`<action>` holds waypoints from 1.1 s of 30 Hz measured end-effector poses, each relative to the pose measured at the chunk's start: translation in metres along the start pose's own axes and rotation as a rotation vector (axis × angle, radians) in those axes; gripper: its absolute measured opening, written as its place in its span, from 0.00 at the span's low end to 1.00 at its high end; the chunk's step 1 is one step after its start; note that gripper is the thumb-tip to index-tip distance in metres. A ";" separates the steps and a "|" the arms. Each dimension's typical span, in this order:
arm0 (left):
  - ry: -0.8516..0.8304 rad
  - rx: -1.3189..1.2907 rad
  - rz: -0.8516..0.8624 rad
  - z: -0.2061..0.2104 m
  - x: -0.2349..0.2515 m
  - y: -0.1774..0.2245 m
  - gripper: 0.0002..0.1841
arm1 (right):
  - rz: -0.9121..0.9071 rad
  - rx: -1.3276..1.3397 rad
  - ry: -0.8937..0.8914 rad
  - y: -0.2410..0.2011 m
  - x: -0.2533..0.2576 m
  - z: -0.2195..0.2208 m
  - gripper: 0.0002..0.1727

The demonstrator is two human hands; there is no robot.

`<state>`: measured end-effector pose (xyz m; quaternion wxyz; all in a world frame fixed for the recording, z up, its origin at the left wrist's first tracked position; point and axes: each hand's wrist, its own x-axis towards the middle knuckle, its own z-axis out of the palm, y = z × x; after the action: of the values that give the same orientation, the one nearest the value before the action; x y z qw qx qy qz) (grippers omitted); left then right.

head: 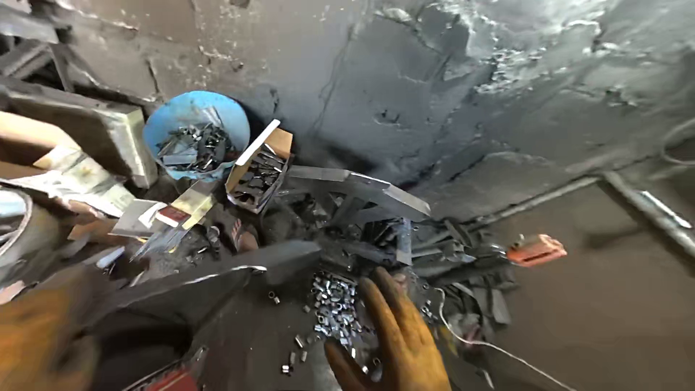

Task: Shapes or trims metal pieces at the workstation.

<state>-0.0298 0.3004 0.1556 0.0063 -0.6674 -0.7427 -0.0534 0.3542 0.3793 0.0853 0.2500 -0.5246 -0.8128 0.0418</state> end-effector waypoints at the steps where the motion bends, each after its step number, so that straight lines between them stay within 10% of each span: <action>1: -0.074 0.021 0.041 0.022 0.024 0.007 0.23 | 0.001 -0.049 -0.001 0.007 0.003 0.005 0.55; 6: -0.205 0.098 0.186 0.126 0.121 0.071 0.39 | -0.023 -0.262 -0.105 0.067 0.016 0.070 0.55; 13: -0.278 0.081 0.247 0.198 0.187 0.097 0.36 | -0.043 -0.394 -0.150 0.140 0.048 0.141 0.38; 33: -0.557 0.093 0.211 0.216 0.235 0.092 0.16 | 0.016 -0.451 -0.126 0.153 0.065 0.174 0.40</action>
<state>0.0496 0.5621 -0.0340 -0.1619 -0.7287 -0.6442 0.1666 0.3820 0.5374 -0.0929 0.0748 -0.5700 -0.8113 -0.1062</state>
